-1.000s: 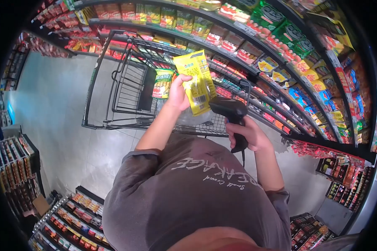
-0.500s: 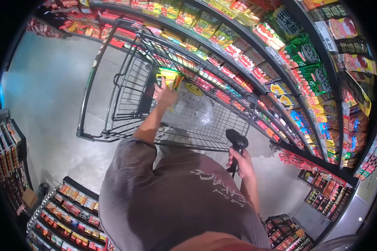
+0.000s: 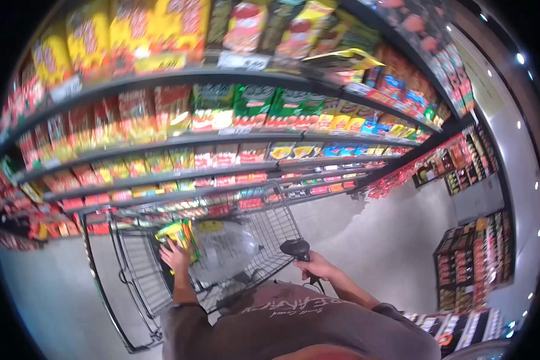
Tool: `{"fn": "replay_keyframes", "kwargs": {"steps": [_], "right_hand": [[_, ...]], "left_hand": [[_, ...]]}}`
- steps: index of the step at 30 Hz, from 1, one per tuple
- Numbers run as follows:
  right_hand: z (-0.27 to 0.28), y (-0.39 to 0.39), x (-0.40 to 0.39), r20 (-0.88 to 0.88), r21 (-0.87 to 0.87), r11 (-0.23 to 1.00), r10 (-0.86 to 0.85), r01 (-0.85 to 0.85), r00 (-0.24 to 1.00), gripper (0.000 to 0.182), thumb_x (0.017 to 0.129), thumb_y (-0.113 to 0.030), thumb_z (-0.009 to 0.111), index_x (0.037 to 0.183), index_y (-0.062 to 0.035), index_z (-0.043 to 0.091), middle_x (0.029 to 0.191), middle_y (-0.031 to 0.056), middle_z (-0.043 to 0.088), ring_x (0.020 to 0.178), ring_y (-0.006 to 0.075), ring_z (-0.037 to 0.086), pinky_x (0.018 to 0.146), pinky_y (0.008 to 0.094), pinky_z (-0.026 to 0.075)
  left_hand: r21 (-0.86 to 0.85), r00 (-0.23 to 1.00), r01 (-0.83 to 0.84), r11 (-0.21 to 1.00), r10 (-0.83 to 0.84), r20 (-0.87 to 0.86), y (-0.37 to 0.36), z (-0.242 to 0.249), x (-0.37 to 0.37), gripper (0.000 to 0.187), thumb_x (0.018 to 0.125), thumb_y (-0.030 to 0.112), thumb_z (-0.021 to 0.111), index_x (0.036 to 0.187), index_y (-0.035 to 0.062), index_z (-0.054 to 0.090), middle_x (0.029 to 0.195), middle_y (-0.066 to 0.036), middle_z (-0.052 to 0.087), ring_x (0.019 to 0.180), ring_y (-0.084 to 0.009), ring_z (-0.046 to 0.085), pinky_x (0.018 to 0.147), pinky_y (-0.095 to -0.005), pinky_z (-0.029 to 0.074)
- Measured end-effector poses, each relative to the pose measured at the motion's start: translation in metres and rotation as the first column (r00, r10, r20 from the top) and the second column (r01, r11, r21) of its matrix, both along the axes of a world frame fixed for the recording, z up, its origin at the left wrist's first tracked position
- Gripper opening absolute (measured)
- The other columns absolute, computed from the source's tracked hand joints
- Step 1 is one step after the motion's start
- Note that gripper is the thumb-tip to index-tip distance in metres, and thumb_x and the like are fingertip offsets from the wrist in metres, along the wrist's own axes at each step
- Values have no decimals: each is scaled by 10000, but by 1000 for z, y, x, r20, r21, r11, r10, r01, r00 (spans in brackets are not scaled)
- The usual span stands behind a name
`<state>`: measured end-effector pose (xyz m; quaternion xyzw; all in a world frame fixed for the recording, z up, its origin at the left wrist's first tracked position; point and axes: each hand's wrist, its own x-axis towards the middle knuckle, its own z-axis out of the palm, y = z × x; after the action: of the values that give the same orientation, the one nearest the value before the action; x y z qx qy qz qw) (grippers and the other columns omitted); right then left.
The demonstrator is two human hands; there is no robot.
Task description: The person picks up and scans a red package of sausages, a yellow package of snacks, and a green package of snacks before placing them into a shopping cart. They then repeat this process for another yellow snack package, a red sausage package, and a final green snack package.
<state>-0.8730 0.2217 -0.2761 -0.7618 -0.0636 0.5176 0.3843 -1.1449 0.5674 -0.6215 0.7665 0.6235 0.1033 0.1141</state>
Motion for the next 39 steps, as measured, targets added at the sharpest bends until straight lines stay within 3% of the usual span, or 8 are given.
{"fn": "replay_keyframes", "kwargs": {"steps": [6,9,15,20,21,23,28,39], "right_hand": [[10,-4,11,392,21,997,66,-81,917,326,906,-238,723,1055,12,575,781,56,637,588,119,623,498,276,499],[-29,-2,59,593,397,913,-176,-95,786,251,855,-128,746,1037,4,636,807,16,658,663,103,609,624,292,510],[170,101,133,695,705,571,-439,-421,569,358,807,-122,734,1136,-11,645,1073,166,702,976,277,682,859,377,514],[309,193,189,955,294,659,-170,-693,244,439,791,-115,622,1219,-24,579,1151,219,657,1081,410,615,924,446,489],[305,223,208,896,418,504,-368,-756,250,468,763,-123,655,1213,-19,576,1072,238,666,1026,420,626,903,414,494],[297,275,255,900,258,663,-430,-702,-76,449,785,-173,685,1201,-39,586,1161,224,650,1112,422,587,957,452,471],[337,242,230,979,184,707,-197,-683,59,385,768,-217,672,1104,-32,633,1078,205,662,1051,416,613,905,472,498],[335,242,215,922,348,651,-369,-674,119,374,784,-198,710,1126,-67,635,1045,132,669,917,330,652,832,407,512]], "left_hand": [[-256,998,63,965,-55,38,-19,98,-4,902,745,441,770,1504,184,353,1534,-189,274,1442,-383,226,1157,-567,209],[-359,1000,3,933,8,30,-31,126,-18,775,761,391,749,1457,239,443,1486,-137,339,1410,-343,279,1114,-602,262],[-184,987,-157,970,157,-13,-69,195,-77,642,764,322,726,1366,221,525,1402,-83,443,1379,-309,326,1067,-613,295],[39,946,-318,947,319,-55,-111,253,-121,573,790,270,708,1337,209,548,1402,-79,459,1385,-311,314,1063,-614,287],[106,926,-364,925,372,-66,-120,258,-128,561,793,264,710,1329,214,553,1404,-74,463,1388,-311,310,1059,-612,288],[167,876,-457,874,474,-85,-129,260,-147,554,791,273,718,1318,222,557,1407,-63,471,1399,-311,296,1047,-619,289],[91,802,-580,810,587,-112,-156,262,-174,606,786,298,727,1355,230,531,1467,-72,427,1415,-324,285,1051,-614,295],[315,667,-641,700,711,-222,-142,256,-198,726,862,325,651,1509,194,352,1583,-127,277,1465,-313,243,1067,-597,300]]}}
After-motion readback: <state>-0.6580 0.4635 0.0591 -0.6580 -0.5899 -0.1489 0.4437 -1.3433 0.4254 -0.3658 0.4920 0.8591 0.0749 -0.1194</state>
